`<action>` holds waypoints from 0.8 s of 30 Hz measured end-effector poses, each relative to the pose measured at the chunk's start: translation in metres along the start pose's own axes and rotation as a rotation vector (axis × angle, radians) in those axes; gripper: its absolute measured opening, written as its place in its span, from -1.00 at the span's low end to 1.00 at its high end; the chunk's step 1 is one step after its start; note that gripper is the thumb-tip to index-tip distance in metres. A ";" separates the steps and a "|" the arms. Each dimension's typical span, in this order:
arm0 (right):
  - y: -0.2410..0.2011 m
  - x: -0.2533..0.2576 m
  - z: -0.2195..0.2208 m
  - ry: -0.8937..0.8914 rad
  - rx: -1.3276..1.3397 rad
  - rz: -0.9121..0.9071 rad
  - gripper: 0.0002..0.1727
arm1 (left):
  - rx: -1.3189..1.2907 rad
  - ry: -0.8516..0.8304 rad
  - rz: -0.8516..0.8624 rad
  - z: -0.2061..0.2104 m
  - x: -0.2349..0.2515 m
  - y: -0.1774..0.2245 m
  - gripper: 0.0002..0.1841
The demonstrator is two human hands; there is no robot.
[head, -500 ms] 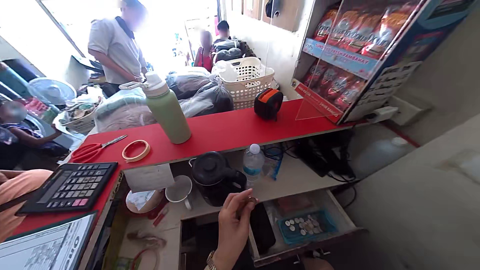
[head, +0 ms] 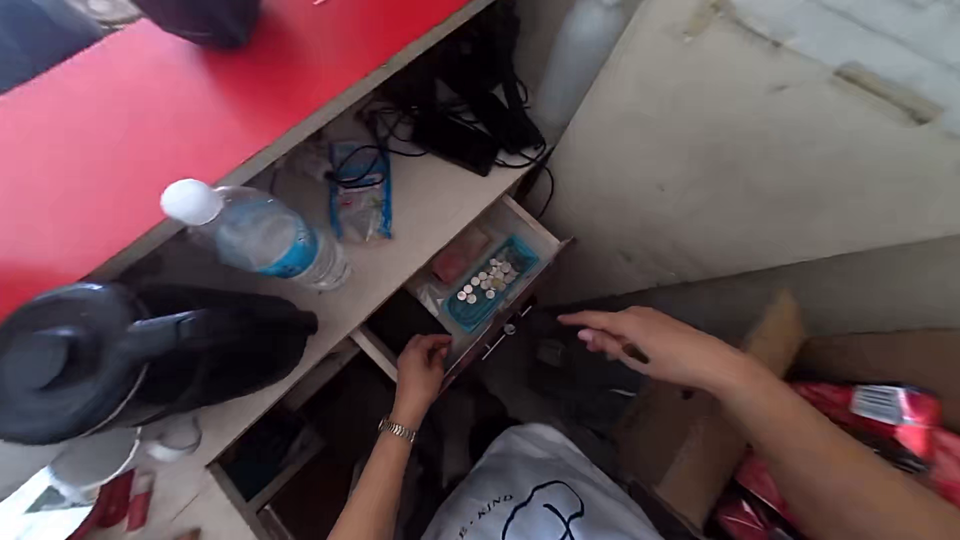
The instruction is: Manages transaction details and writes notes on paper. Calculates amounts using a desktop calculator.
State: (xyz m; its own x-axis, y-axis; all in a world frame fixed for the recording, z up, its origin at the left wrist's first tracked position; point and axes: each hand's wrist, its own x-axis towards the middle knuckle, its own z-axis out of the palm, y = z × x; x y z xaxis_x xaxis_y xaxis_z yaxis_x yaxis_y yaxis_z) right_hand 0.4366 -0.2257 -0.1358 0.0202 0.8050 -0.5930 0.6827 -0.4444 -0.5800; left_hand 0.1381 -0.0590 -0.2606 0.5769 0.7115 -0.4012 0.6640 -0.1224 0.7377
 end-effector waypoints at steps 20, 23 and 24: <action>0.066 0.013 0.030 0.188 -0.021 0.191 -0.56 | 0.138 -0.068 0.071 0.046 0.164 0.023 -0.74; 0.066 0.015 0.031 0.186 -0.042 0.206 -0.57 | 0.324 -0.277 0.063 0.058 0.155 0.027 -0.74; 0.065 0.016 0.032 0.182 -0.046 0.207 -0.57 | 0.374 -0.311 0.064 0.063 0.153 0.026 -0.73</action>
State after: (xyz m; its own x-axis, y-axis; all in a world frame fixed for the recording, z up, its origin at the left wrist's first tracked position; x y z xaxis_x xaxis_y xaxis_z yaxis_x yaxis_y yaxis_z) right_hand 0.4581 -0.2544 -0.2009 0.2906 0.7583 -0.5836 0.6830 -0.5915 -0.4285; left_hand 0.2741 0.0029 -0.3369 0.6993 0.4609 -0.5463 0.7147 -0.4398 0.5438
